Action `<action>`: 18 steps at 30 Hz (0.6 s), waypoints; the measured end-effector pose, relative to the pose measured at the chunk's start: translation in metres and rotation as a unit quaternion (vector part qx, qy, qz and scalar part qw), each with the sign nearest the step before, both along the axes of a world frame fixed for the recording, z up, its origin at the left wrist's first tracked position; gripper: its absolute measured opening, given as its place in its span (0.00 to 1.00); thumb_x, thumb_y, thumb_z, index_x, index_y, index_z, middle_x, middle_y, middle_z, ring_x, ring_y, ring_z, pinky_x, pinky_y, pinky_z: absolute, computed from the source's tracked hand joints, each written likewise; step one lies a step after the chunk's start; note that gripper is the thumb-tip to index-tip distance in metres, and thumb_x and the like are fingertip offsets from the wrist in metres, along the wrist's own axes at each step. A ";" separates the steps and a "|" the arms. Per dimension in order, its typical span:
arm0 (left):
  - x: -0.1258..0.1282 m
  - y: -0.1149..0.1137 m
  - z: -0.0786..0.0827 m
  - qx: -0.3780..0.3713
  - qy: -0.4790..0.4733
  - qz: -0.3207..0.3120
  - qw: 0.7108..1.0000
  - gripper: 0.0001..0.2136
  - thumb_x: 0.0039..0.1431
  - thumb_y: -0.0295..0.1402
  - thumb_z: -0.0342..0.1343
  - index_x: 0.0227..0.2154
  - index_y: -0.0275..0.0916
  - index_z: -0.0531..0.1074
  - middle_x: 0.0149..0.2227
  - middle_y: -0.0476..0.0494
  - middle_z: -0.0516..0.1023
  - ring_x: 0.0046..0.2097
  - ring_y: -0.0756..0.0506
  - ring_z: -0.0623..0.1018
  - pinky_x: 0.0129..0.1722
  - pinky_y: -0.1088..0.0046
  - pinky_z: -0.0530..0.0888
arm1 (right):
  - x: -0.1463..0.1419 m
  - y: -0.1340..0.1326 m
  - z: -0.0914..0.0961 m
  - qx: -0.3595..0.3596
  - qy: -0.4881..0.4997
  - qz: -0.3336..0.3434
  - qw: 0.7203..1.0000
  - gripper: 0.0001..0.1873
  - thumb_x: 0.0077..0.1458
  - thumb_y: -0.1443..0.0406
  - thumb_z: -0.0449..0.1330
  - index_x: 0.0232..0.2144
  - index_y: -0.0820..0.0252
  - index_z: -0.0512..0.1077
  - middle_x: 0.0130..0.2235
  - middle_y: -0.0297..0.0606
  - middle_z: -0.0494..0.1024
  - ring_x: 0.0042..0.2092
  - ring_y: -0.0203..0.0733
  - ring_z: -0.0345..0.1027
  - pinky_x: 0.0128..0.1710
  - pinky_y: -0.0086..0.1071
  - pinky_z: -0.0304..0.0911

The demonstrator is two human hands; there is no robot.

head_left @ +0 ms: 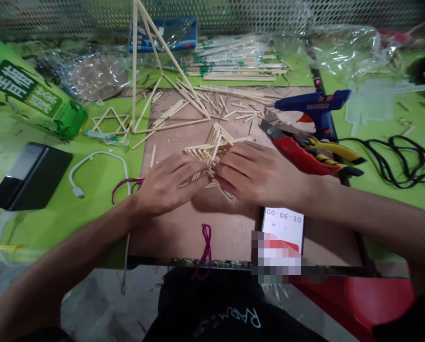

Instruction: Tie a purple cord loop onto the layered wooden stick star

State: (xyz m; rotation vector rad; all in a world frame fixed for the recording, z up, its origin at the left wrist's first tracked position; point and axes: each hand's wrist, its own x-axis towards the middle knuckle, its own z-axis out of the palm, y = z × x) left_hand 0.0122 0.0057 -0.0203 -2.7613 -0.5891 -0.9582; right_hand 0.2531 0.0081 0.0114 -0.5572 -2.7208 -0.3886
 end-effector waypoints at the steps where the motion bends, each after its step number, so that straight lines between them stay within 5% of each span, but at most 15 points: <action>1: -0.001 0.000 -0.002 -0.002 0.001 -0.001 1.000 0.05 0.59 0.26 0.62 0.38 0.38 0.74 0.45 0.43 0.81 0.45 0.44 0.78 0.42 0.68 0.78 | 0.000 0.000 0.000 -0.004 0.001 0.000 1.000 0.09 0.64 0.70 0.55 0.36 0.67 0.75 0.35 0.42 0.76 0.40 0.43 0.64 0.39 0.36 0.63; 18: 0.007 -0.003 -0.005 -0.115 -0.087 0.018 0.989 0.09 0.58 0.26 0.64 0.41 0.38 0.74 0.40 0.43 0.82 0.39 0.46 0.80 0.38 0.67 0.80 | -0.002 0.000 -0.002 -0.032 0.043 -0.003 0.999 0.10 0.64 0.70 0.54 0.38 0.68 0.75 0.34 0.43 0.76 0.40 0.43 0.64 0.38 0.36 0.62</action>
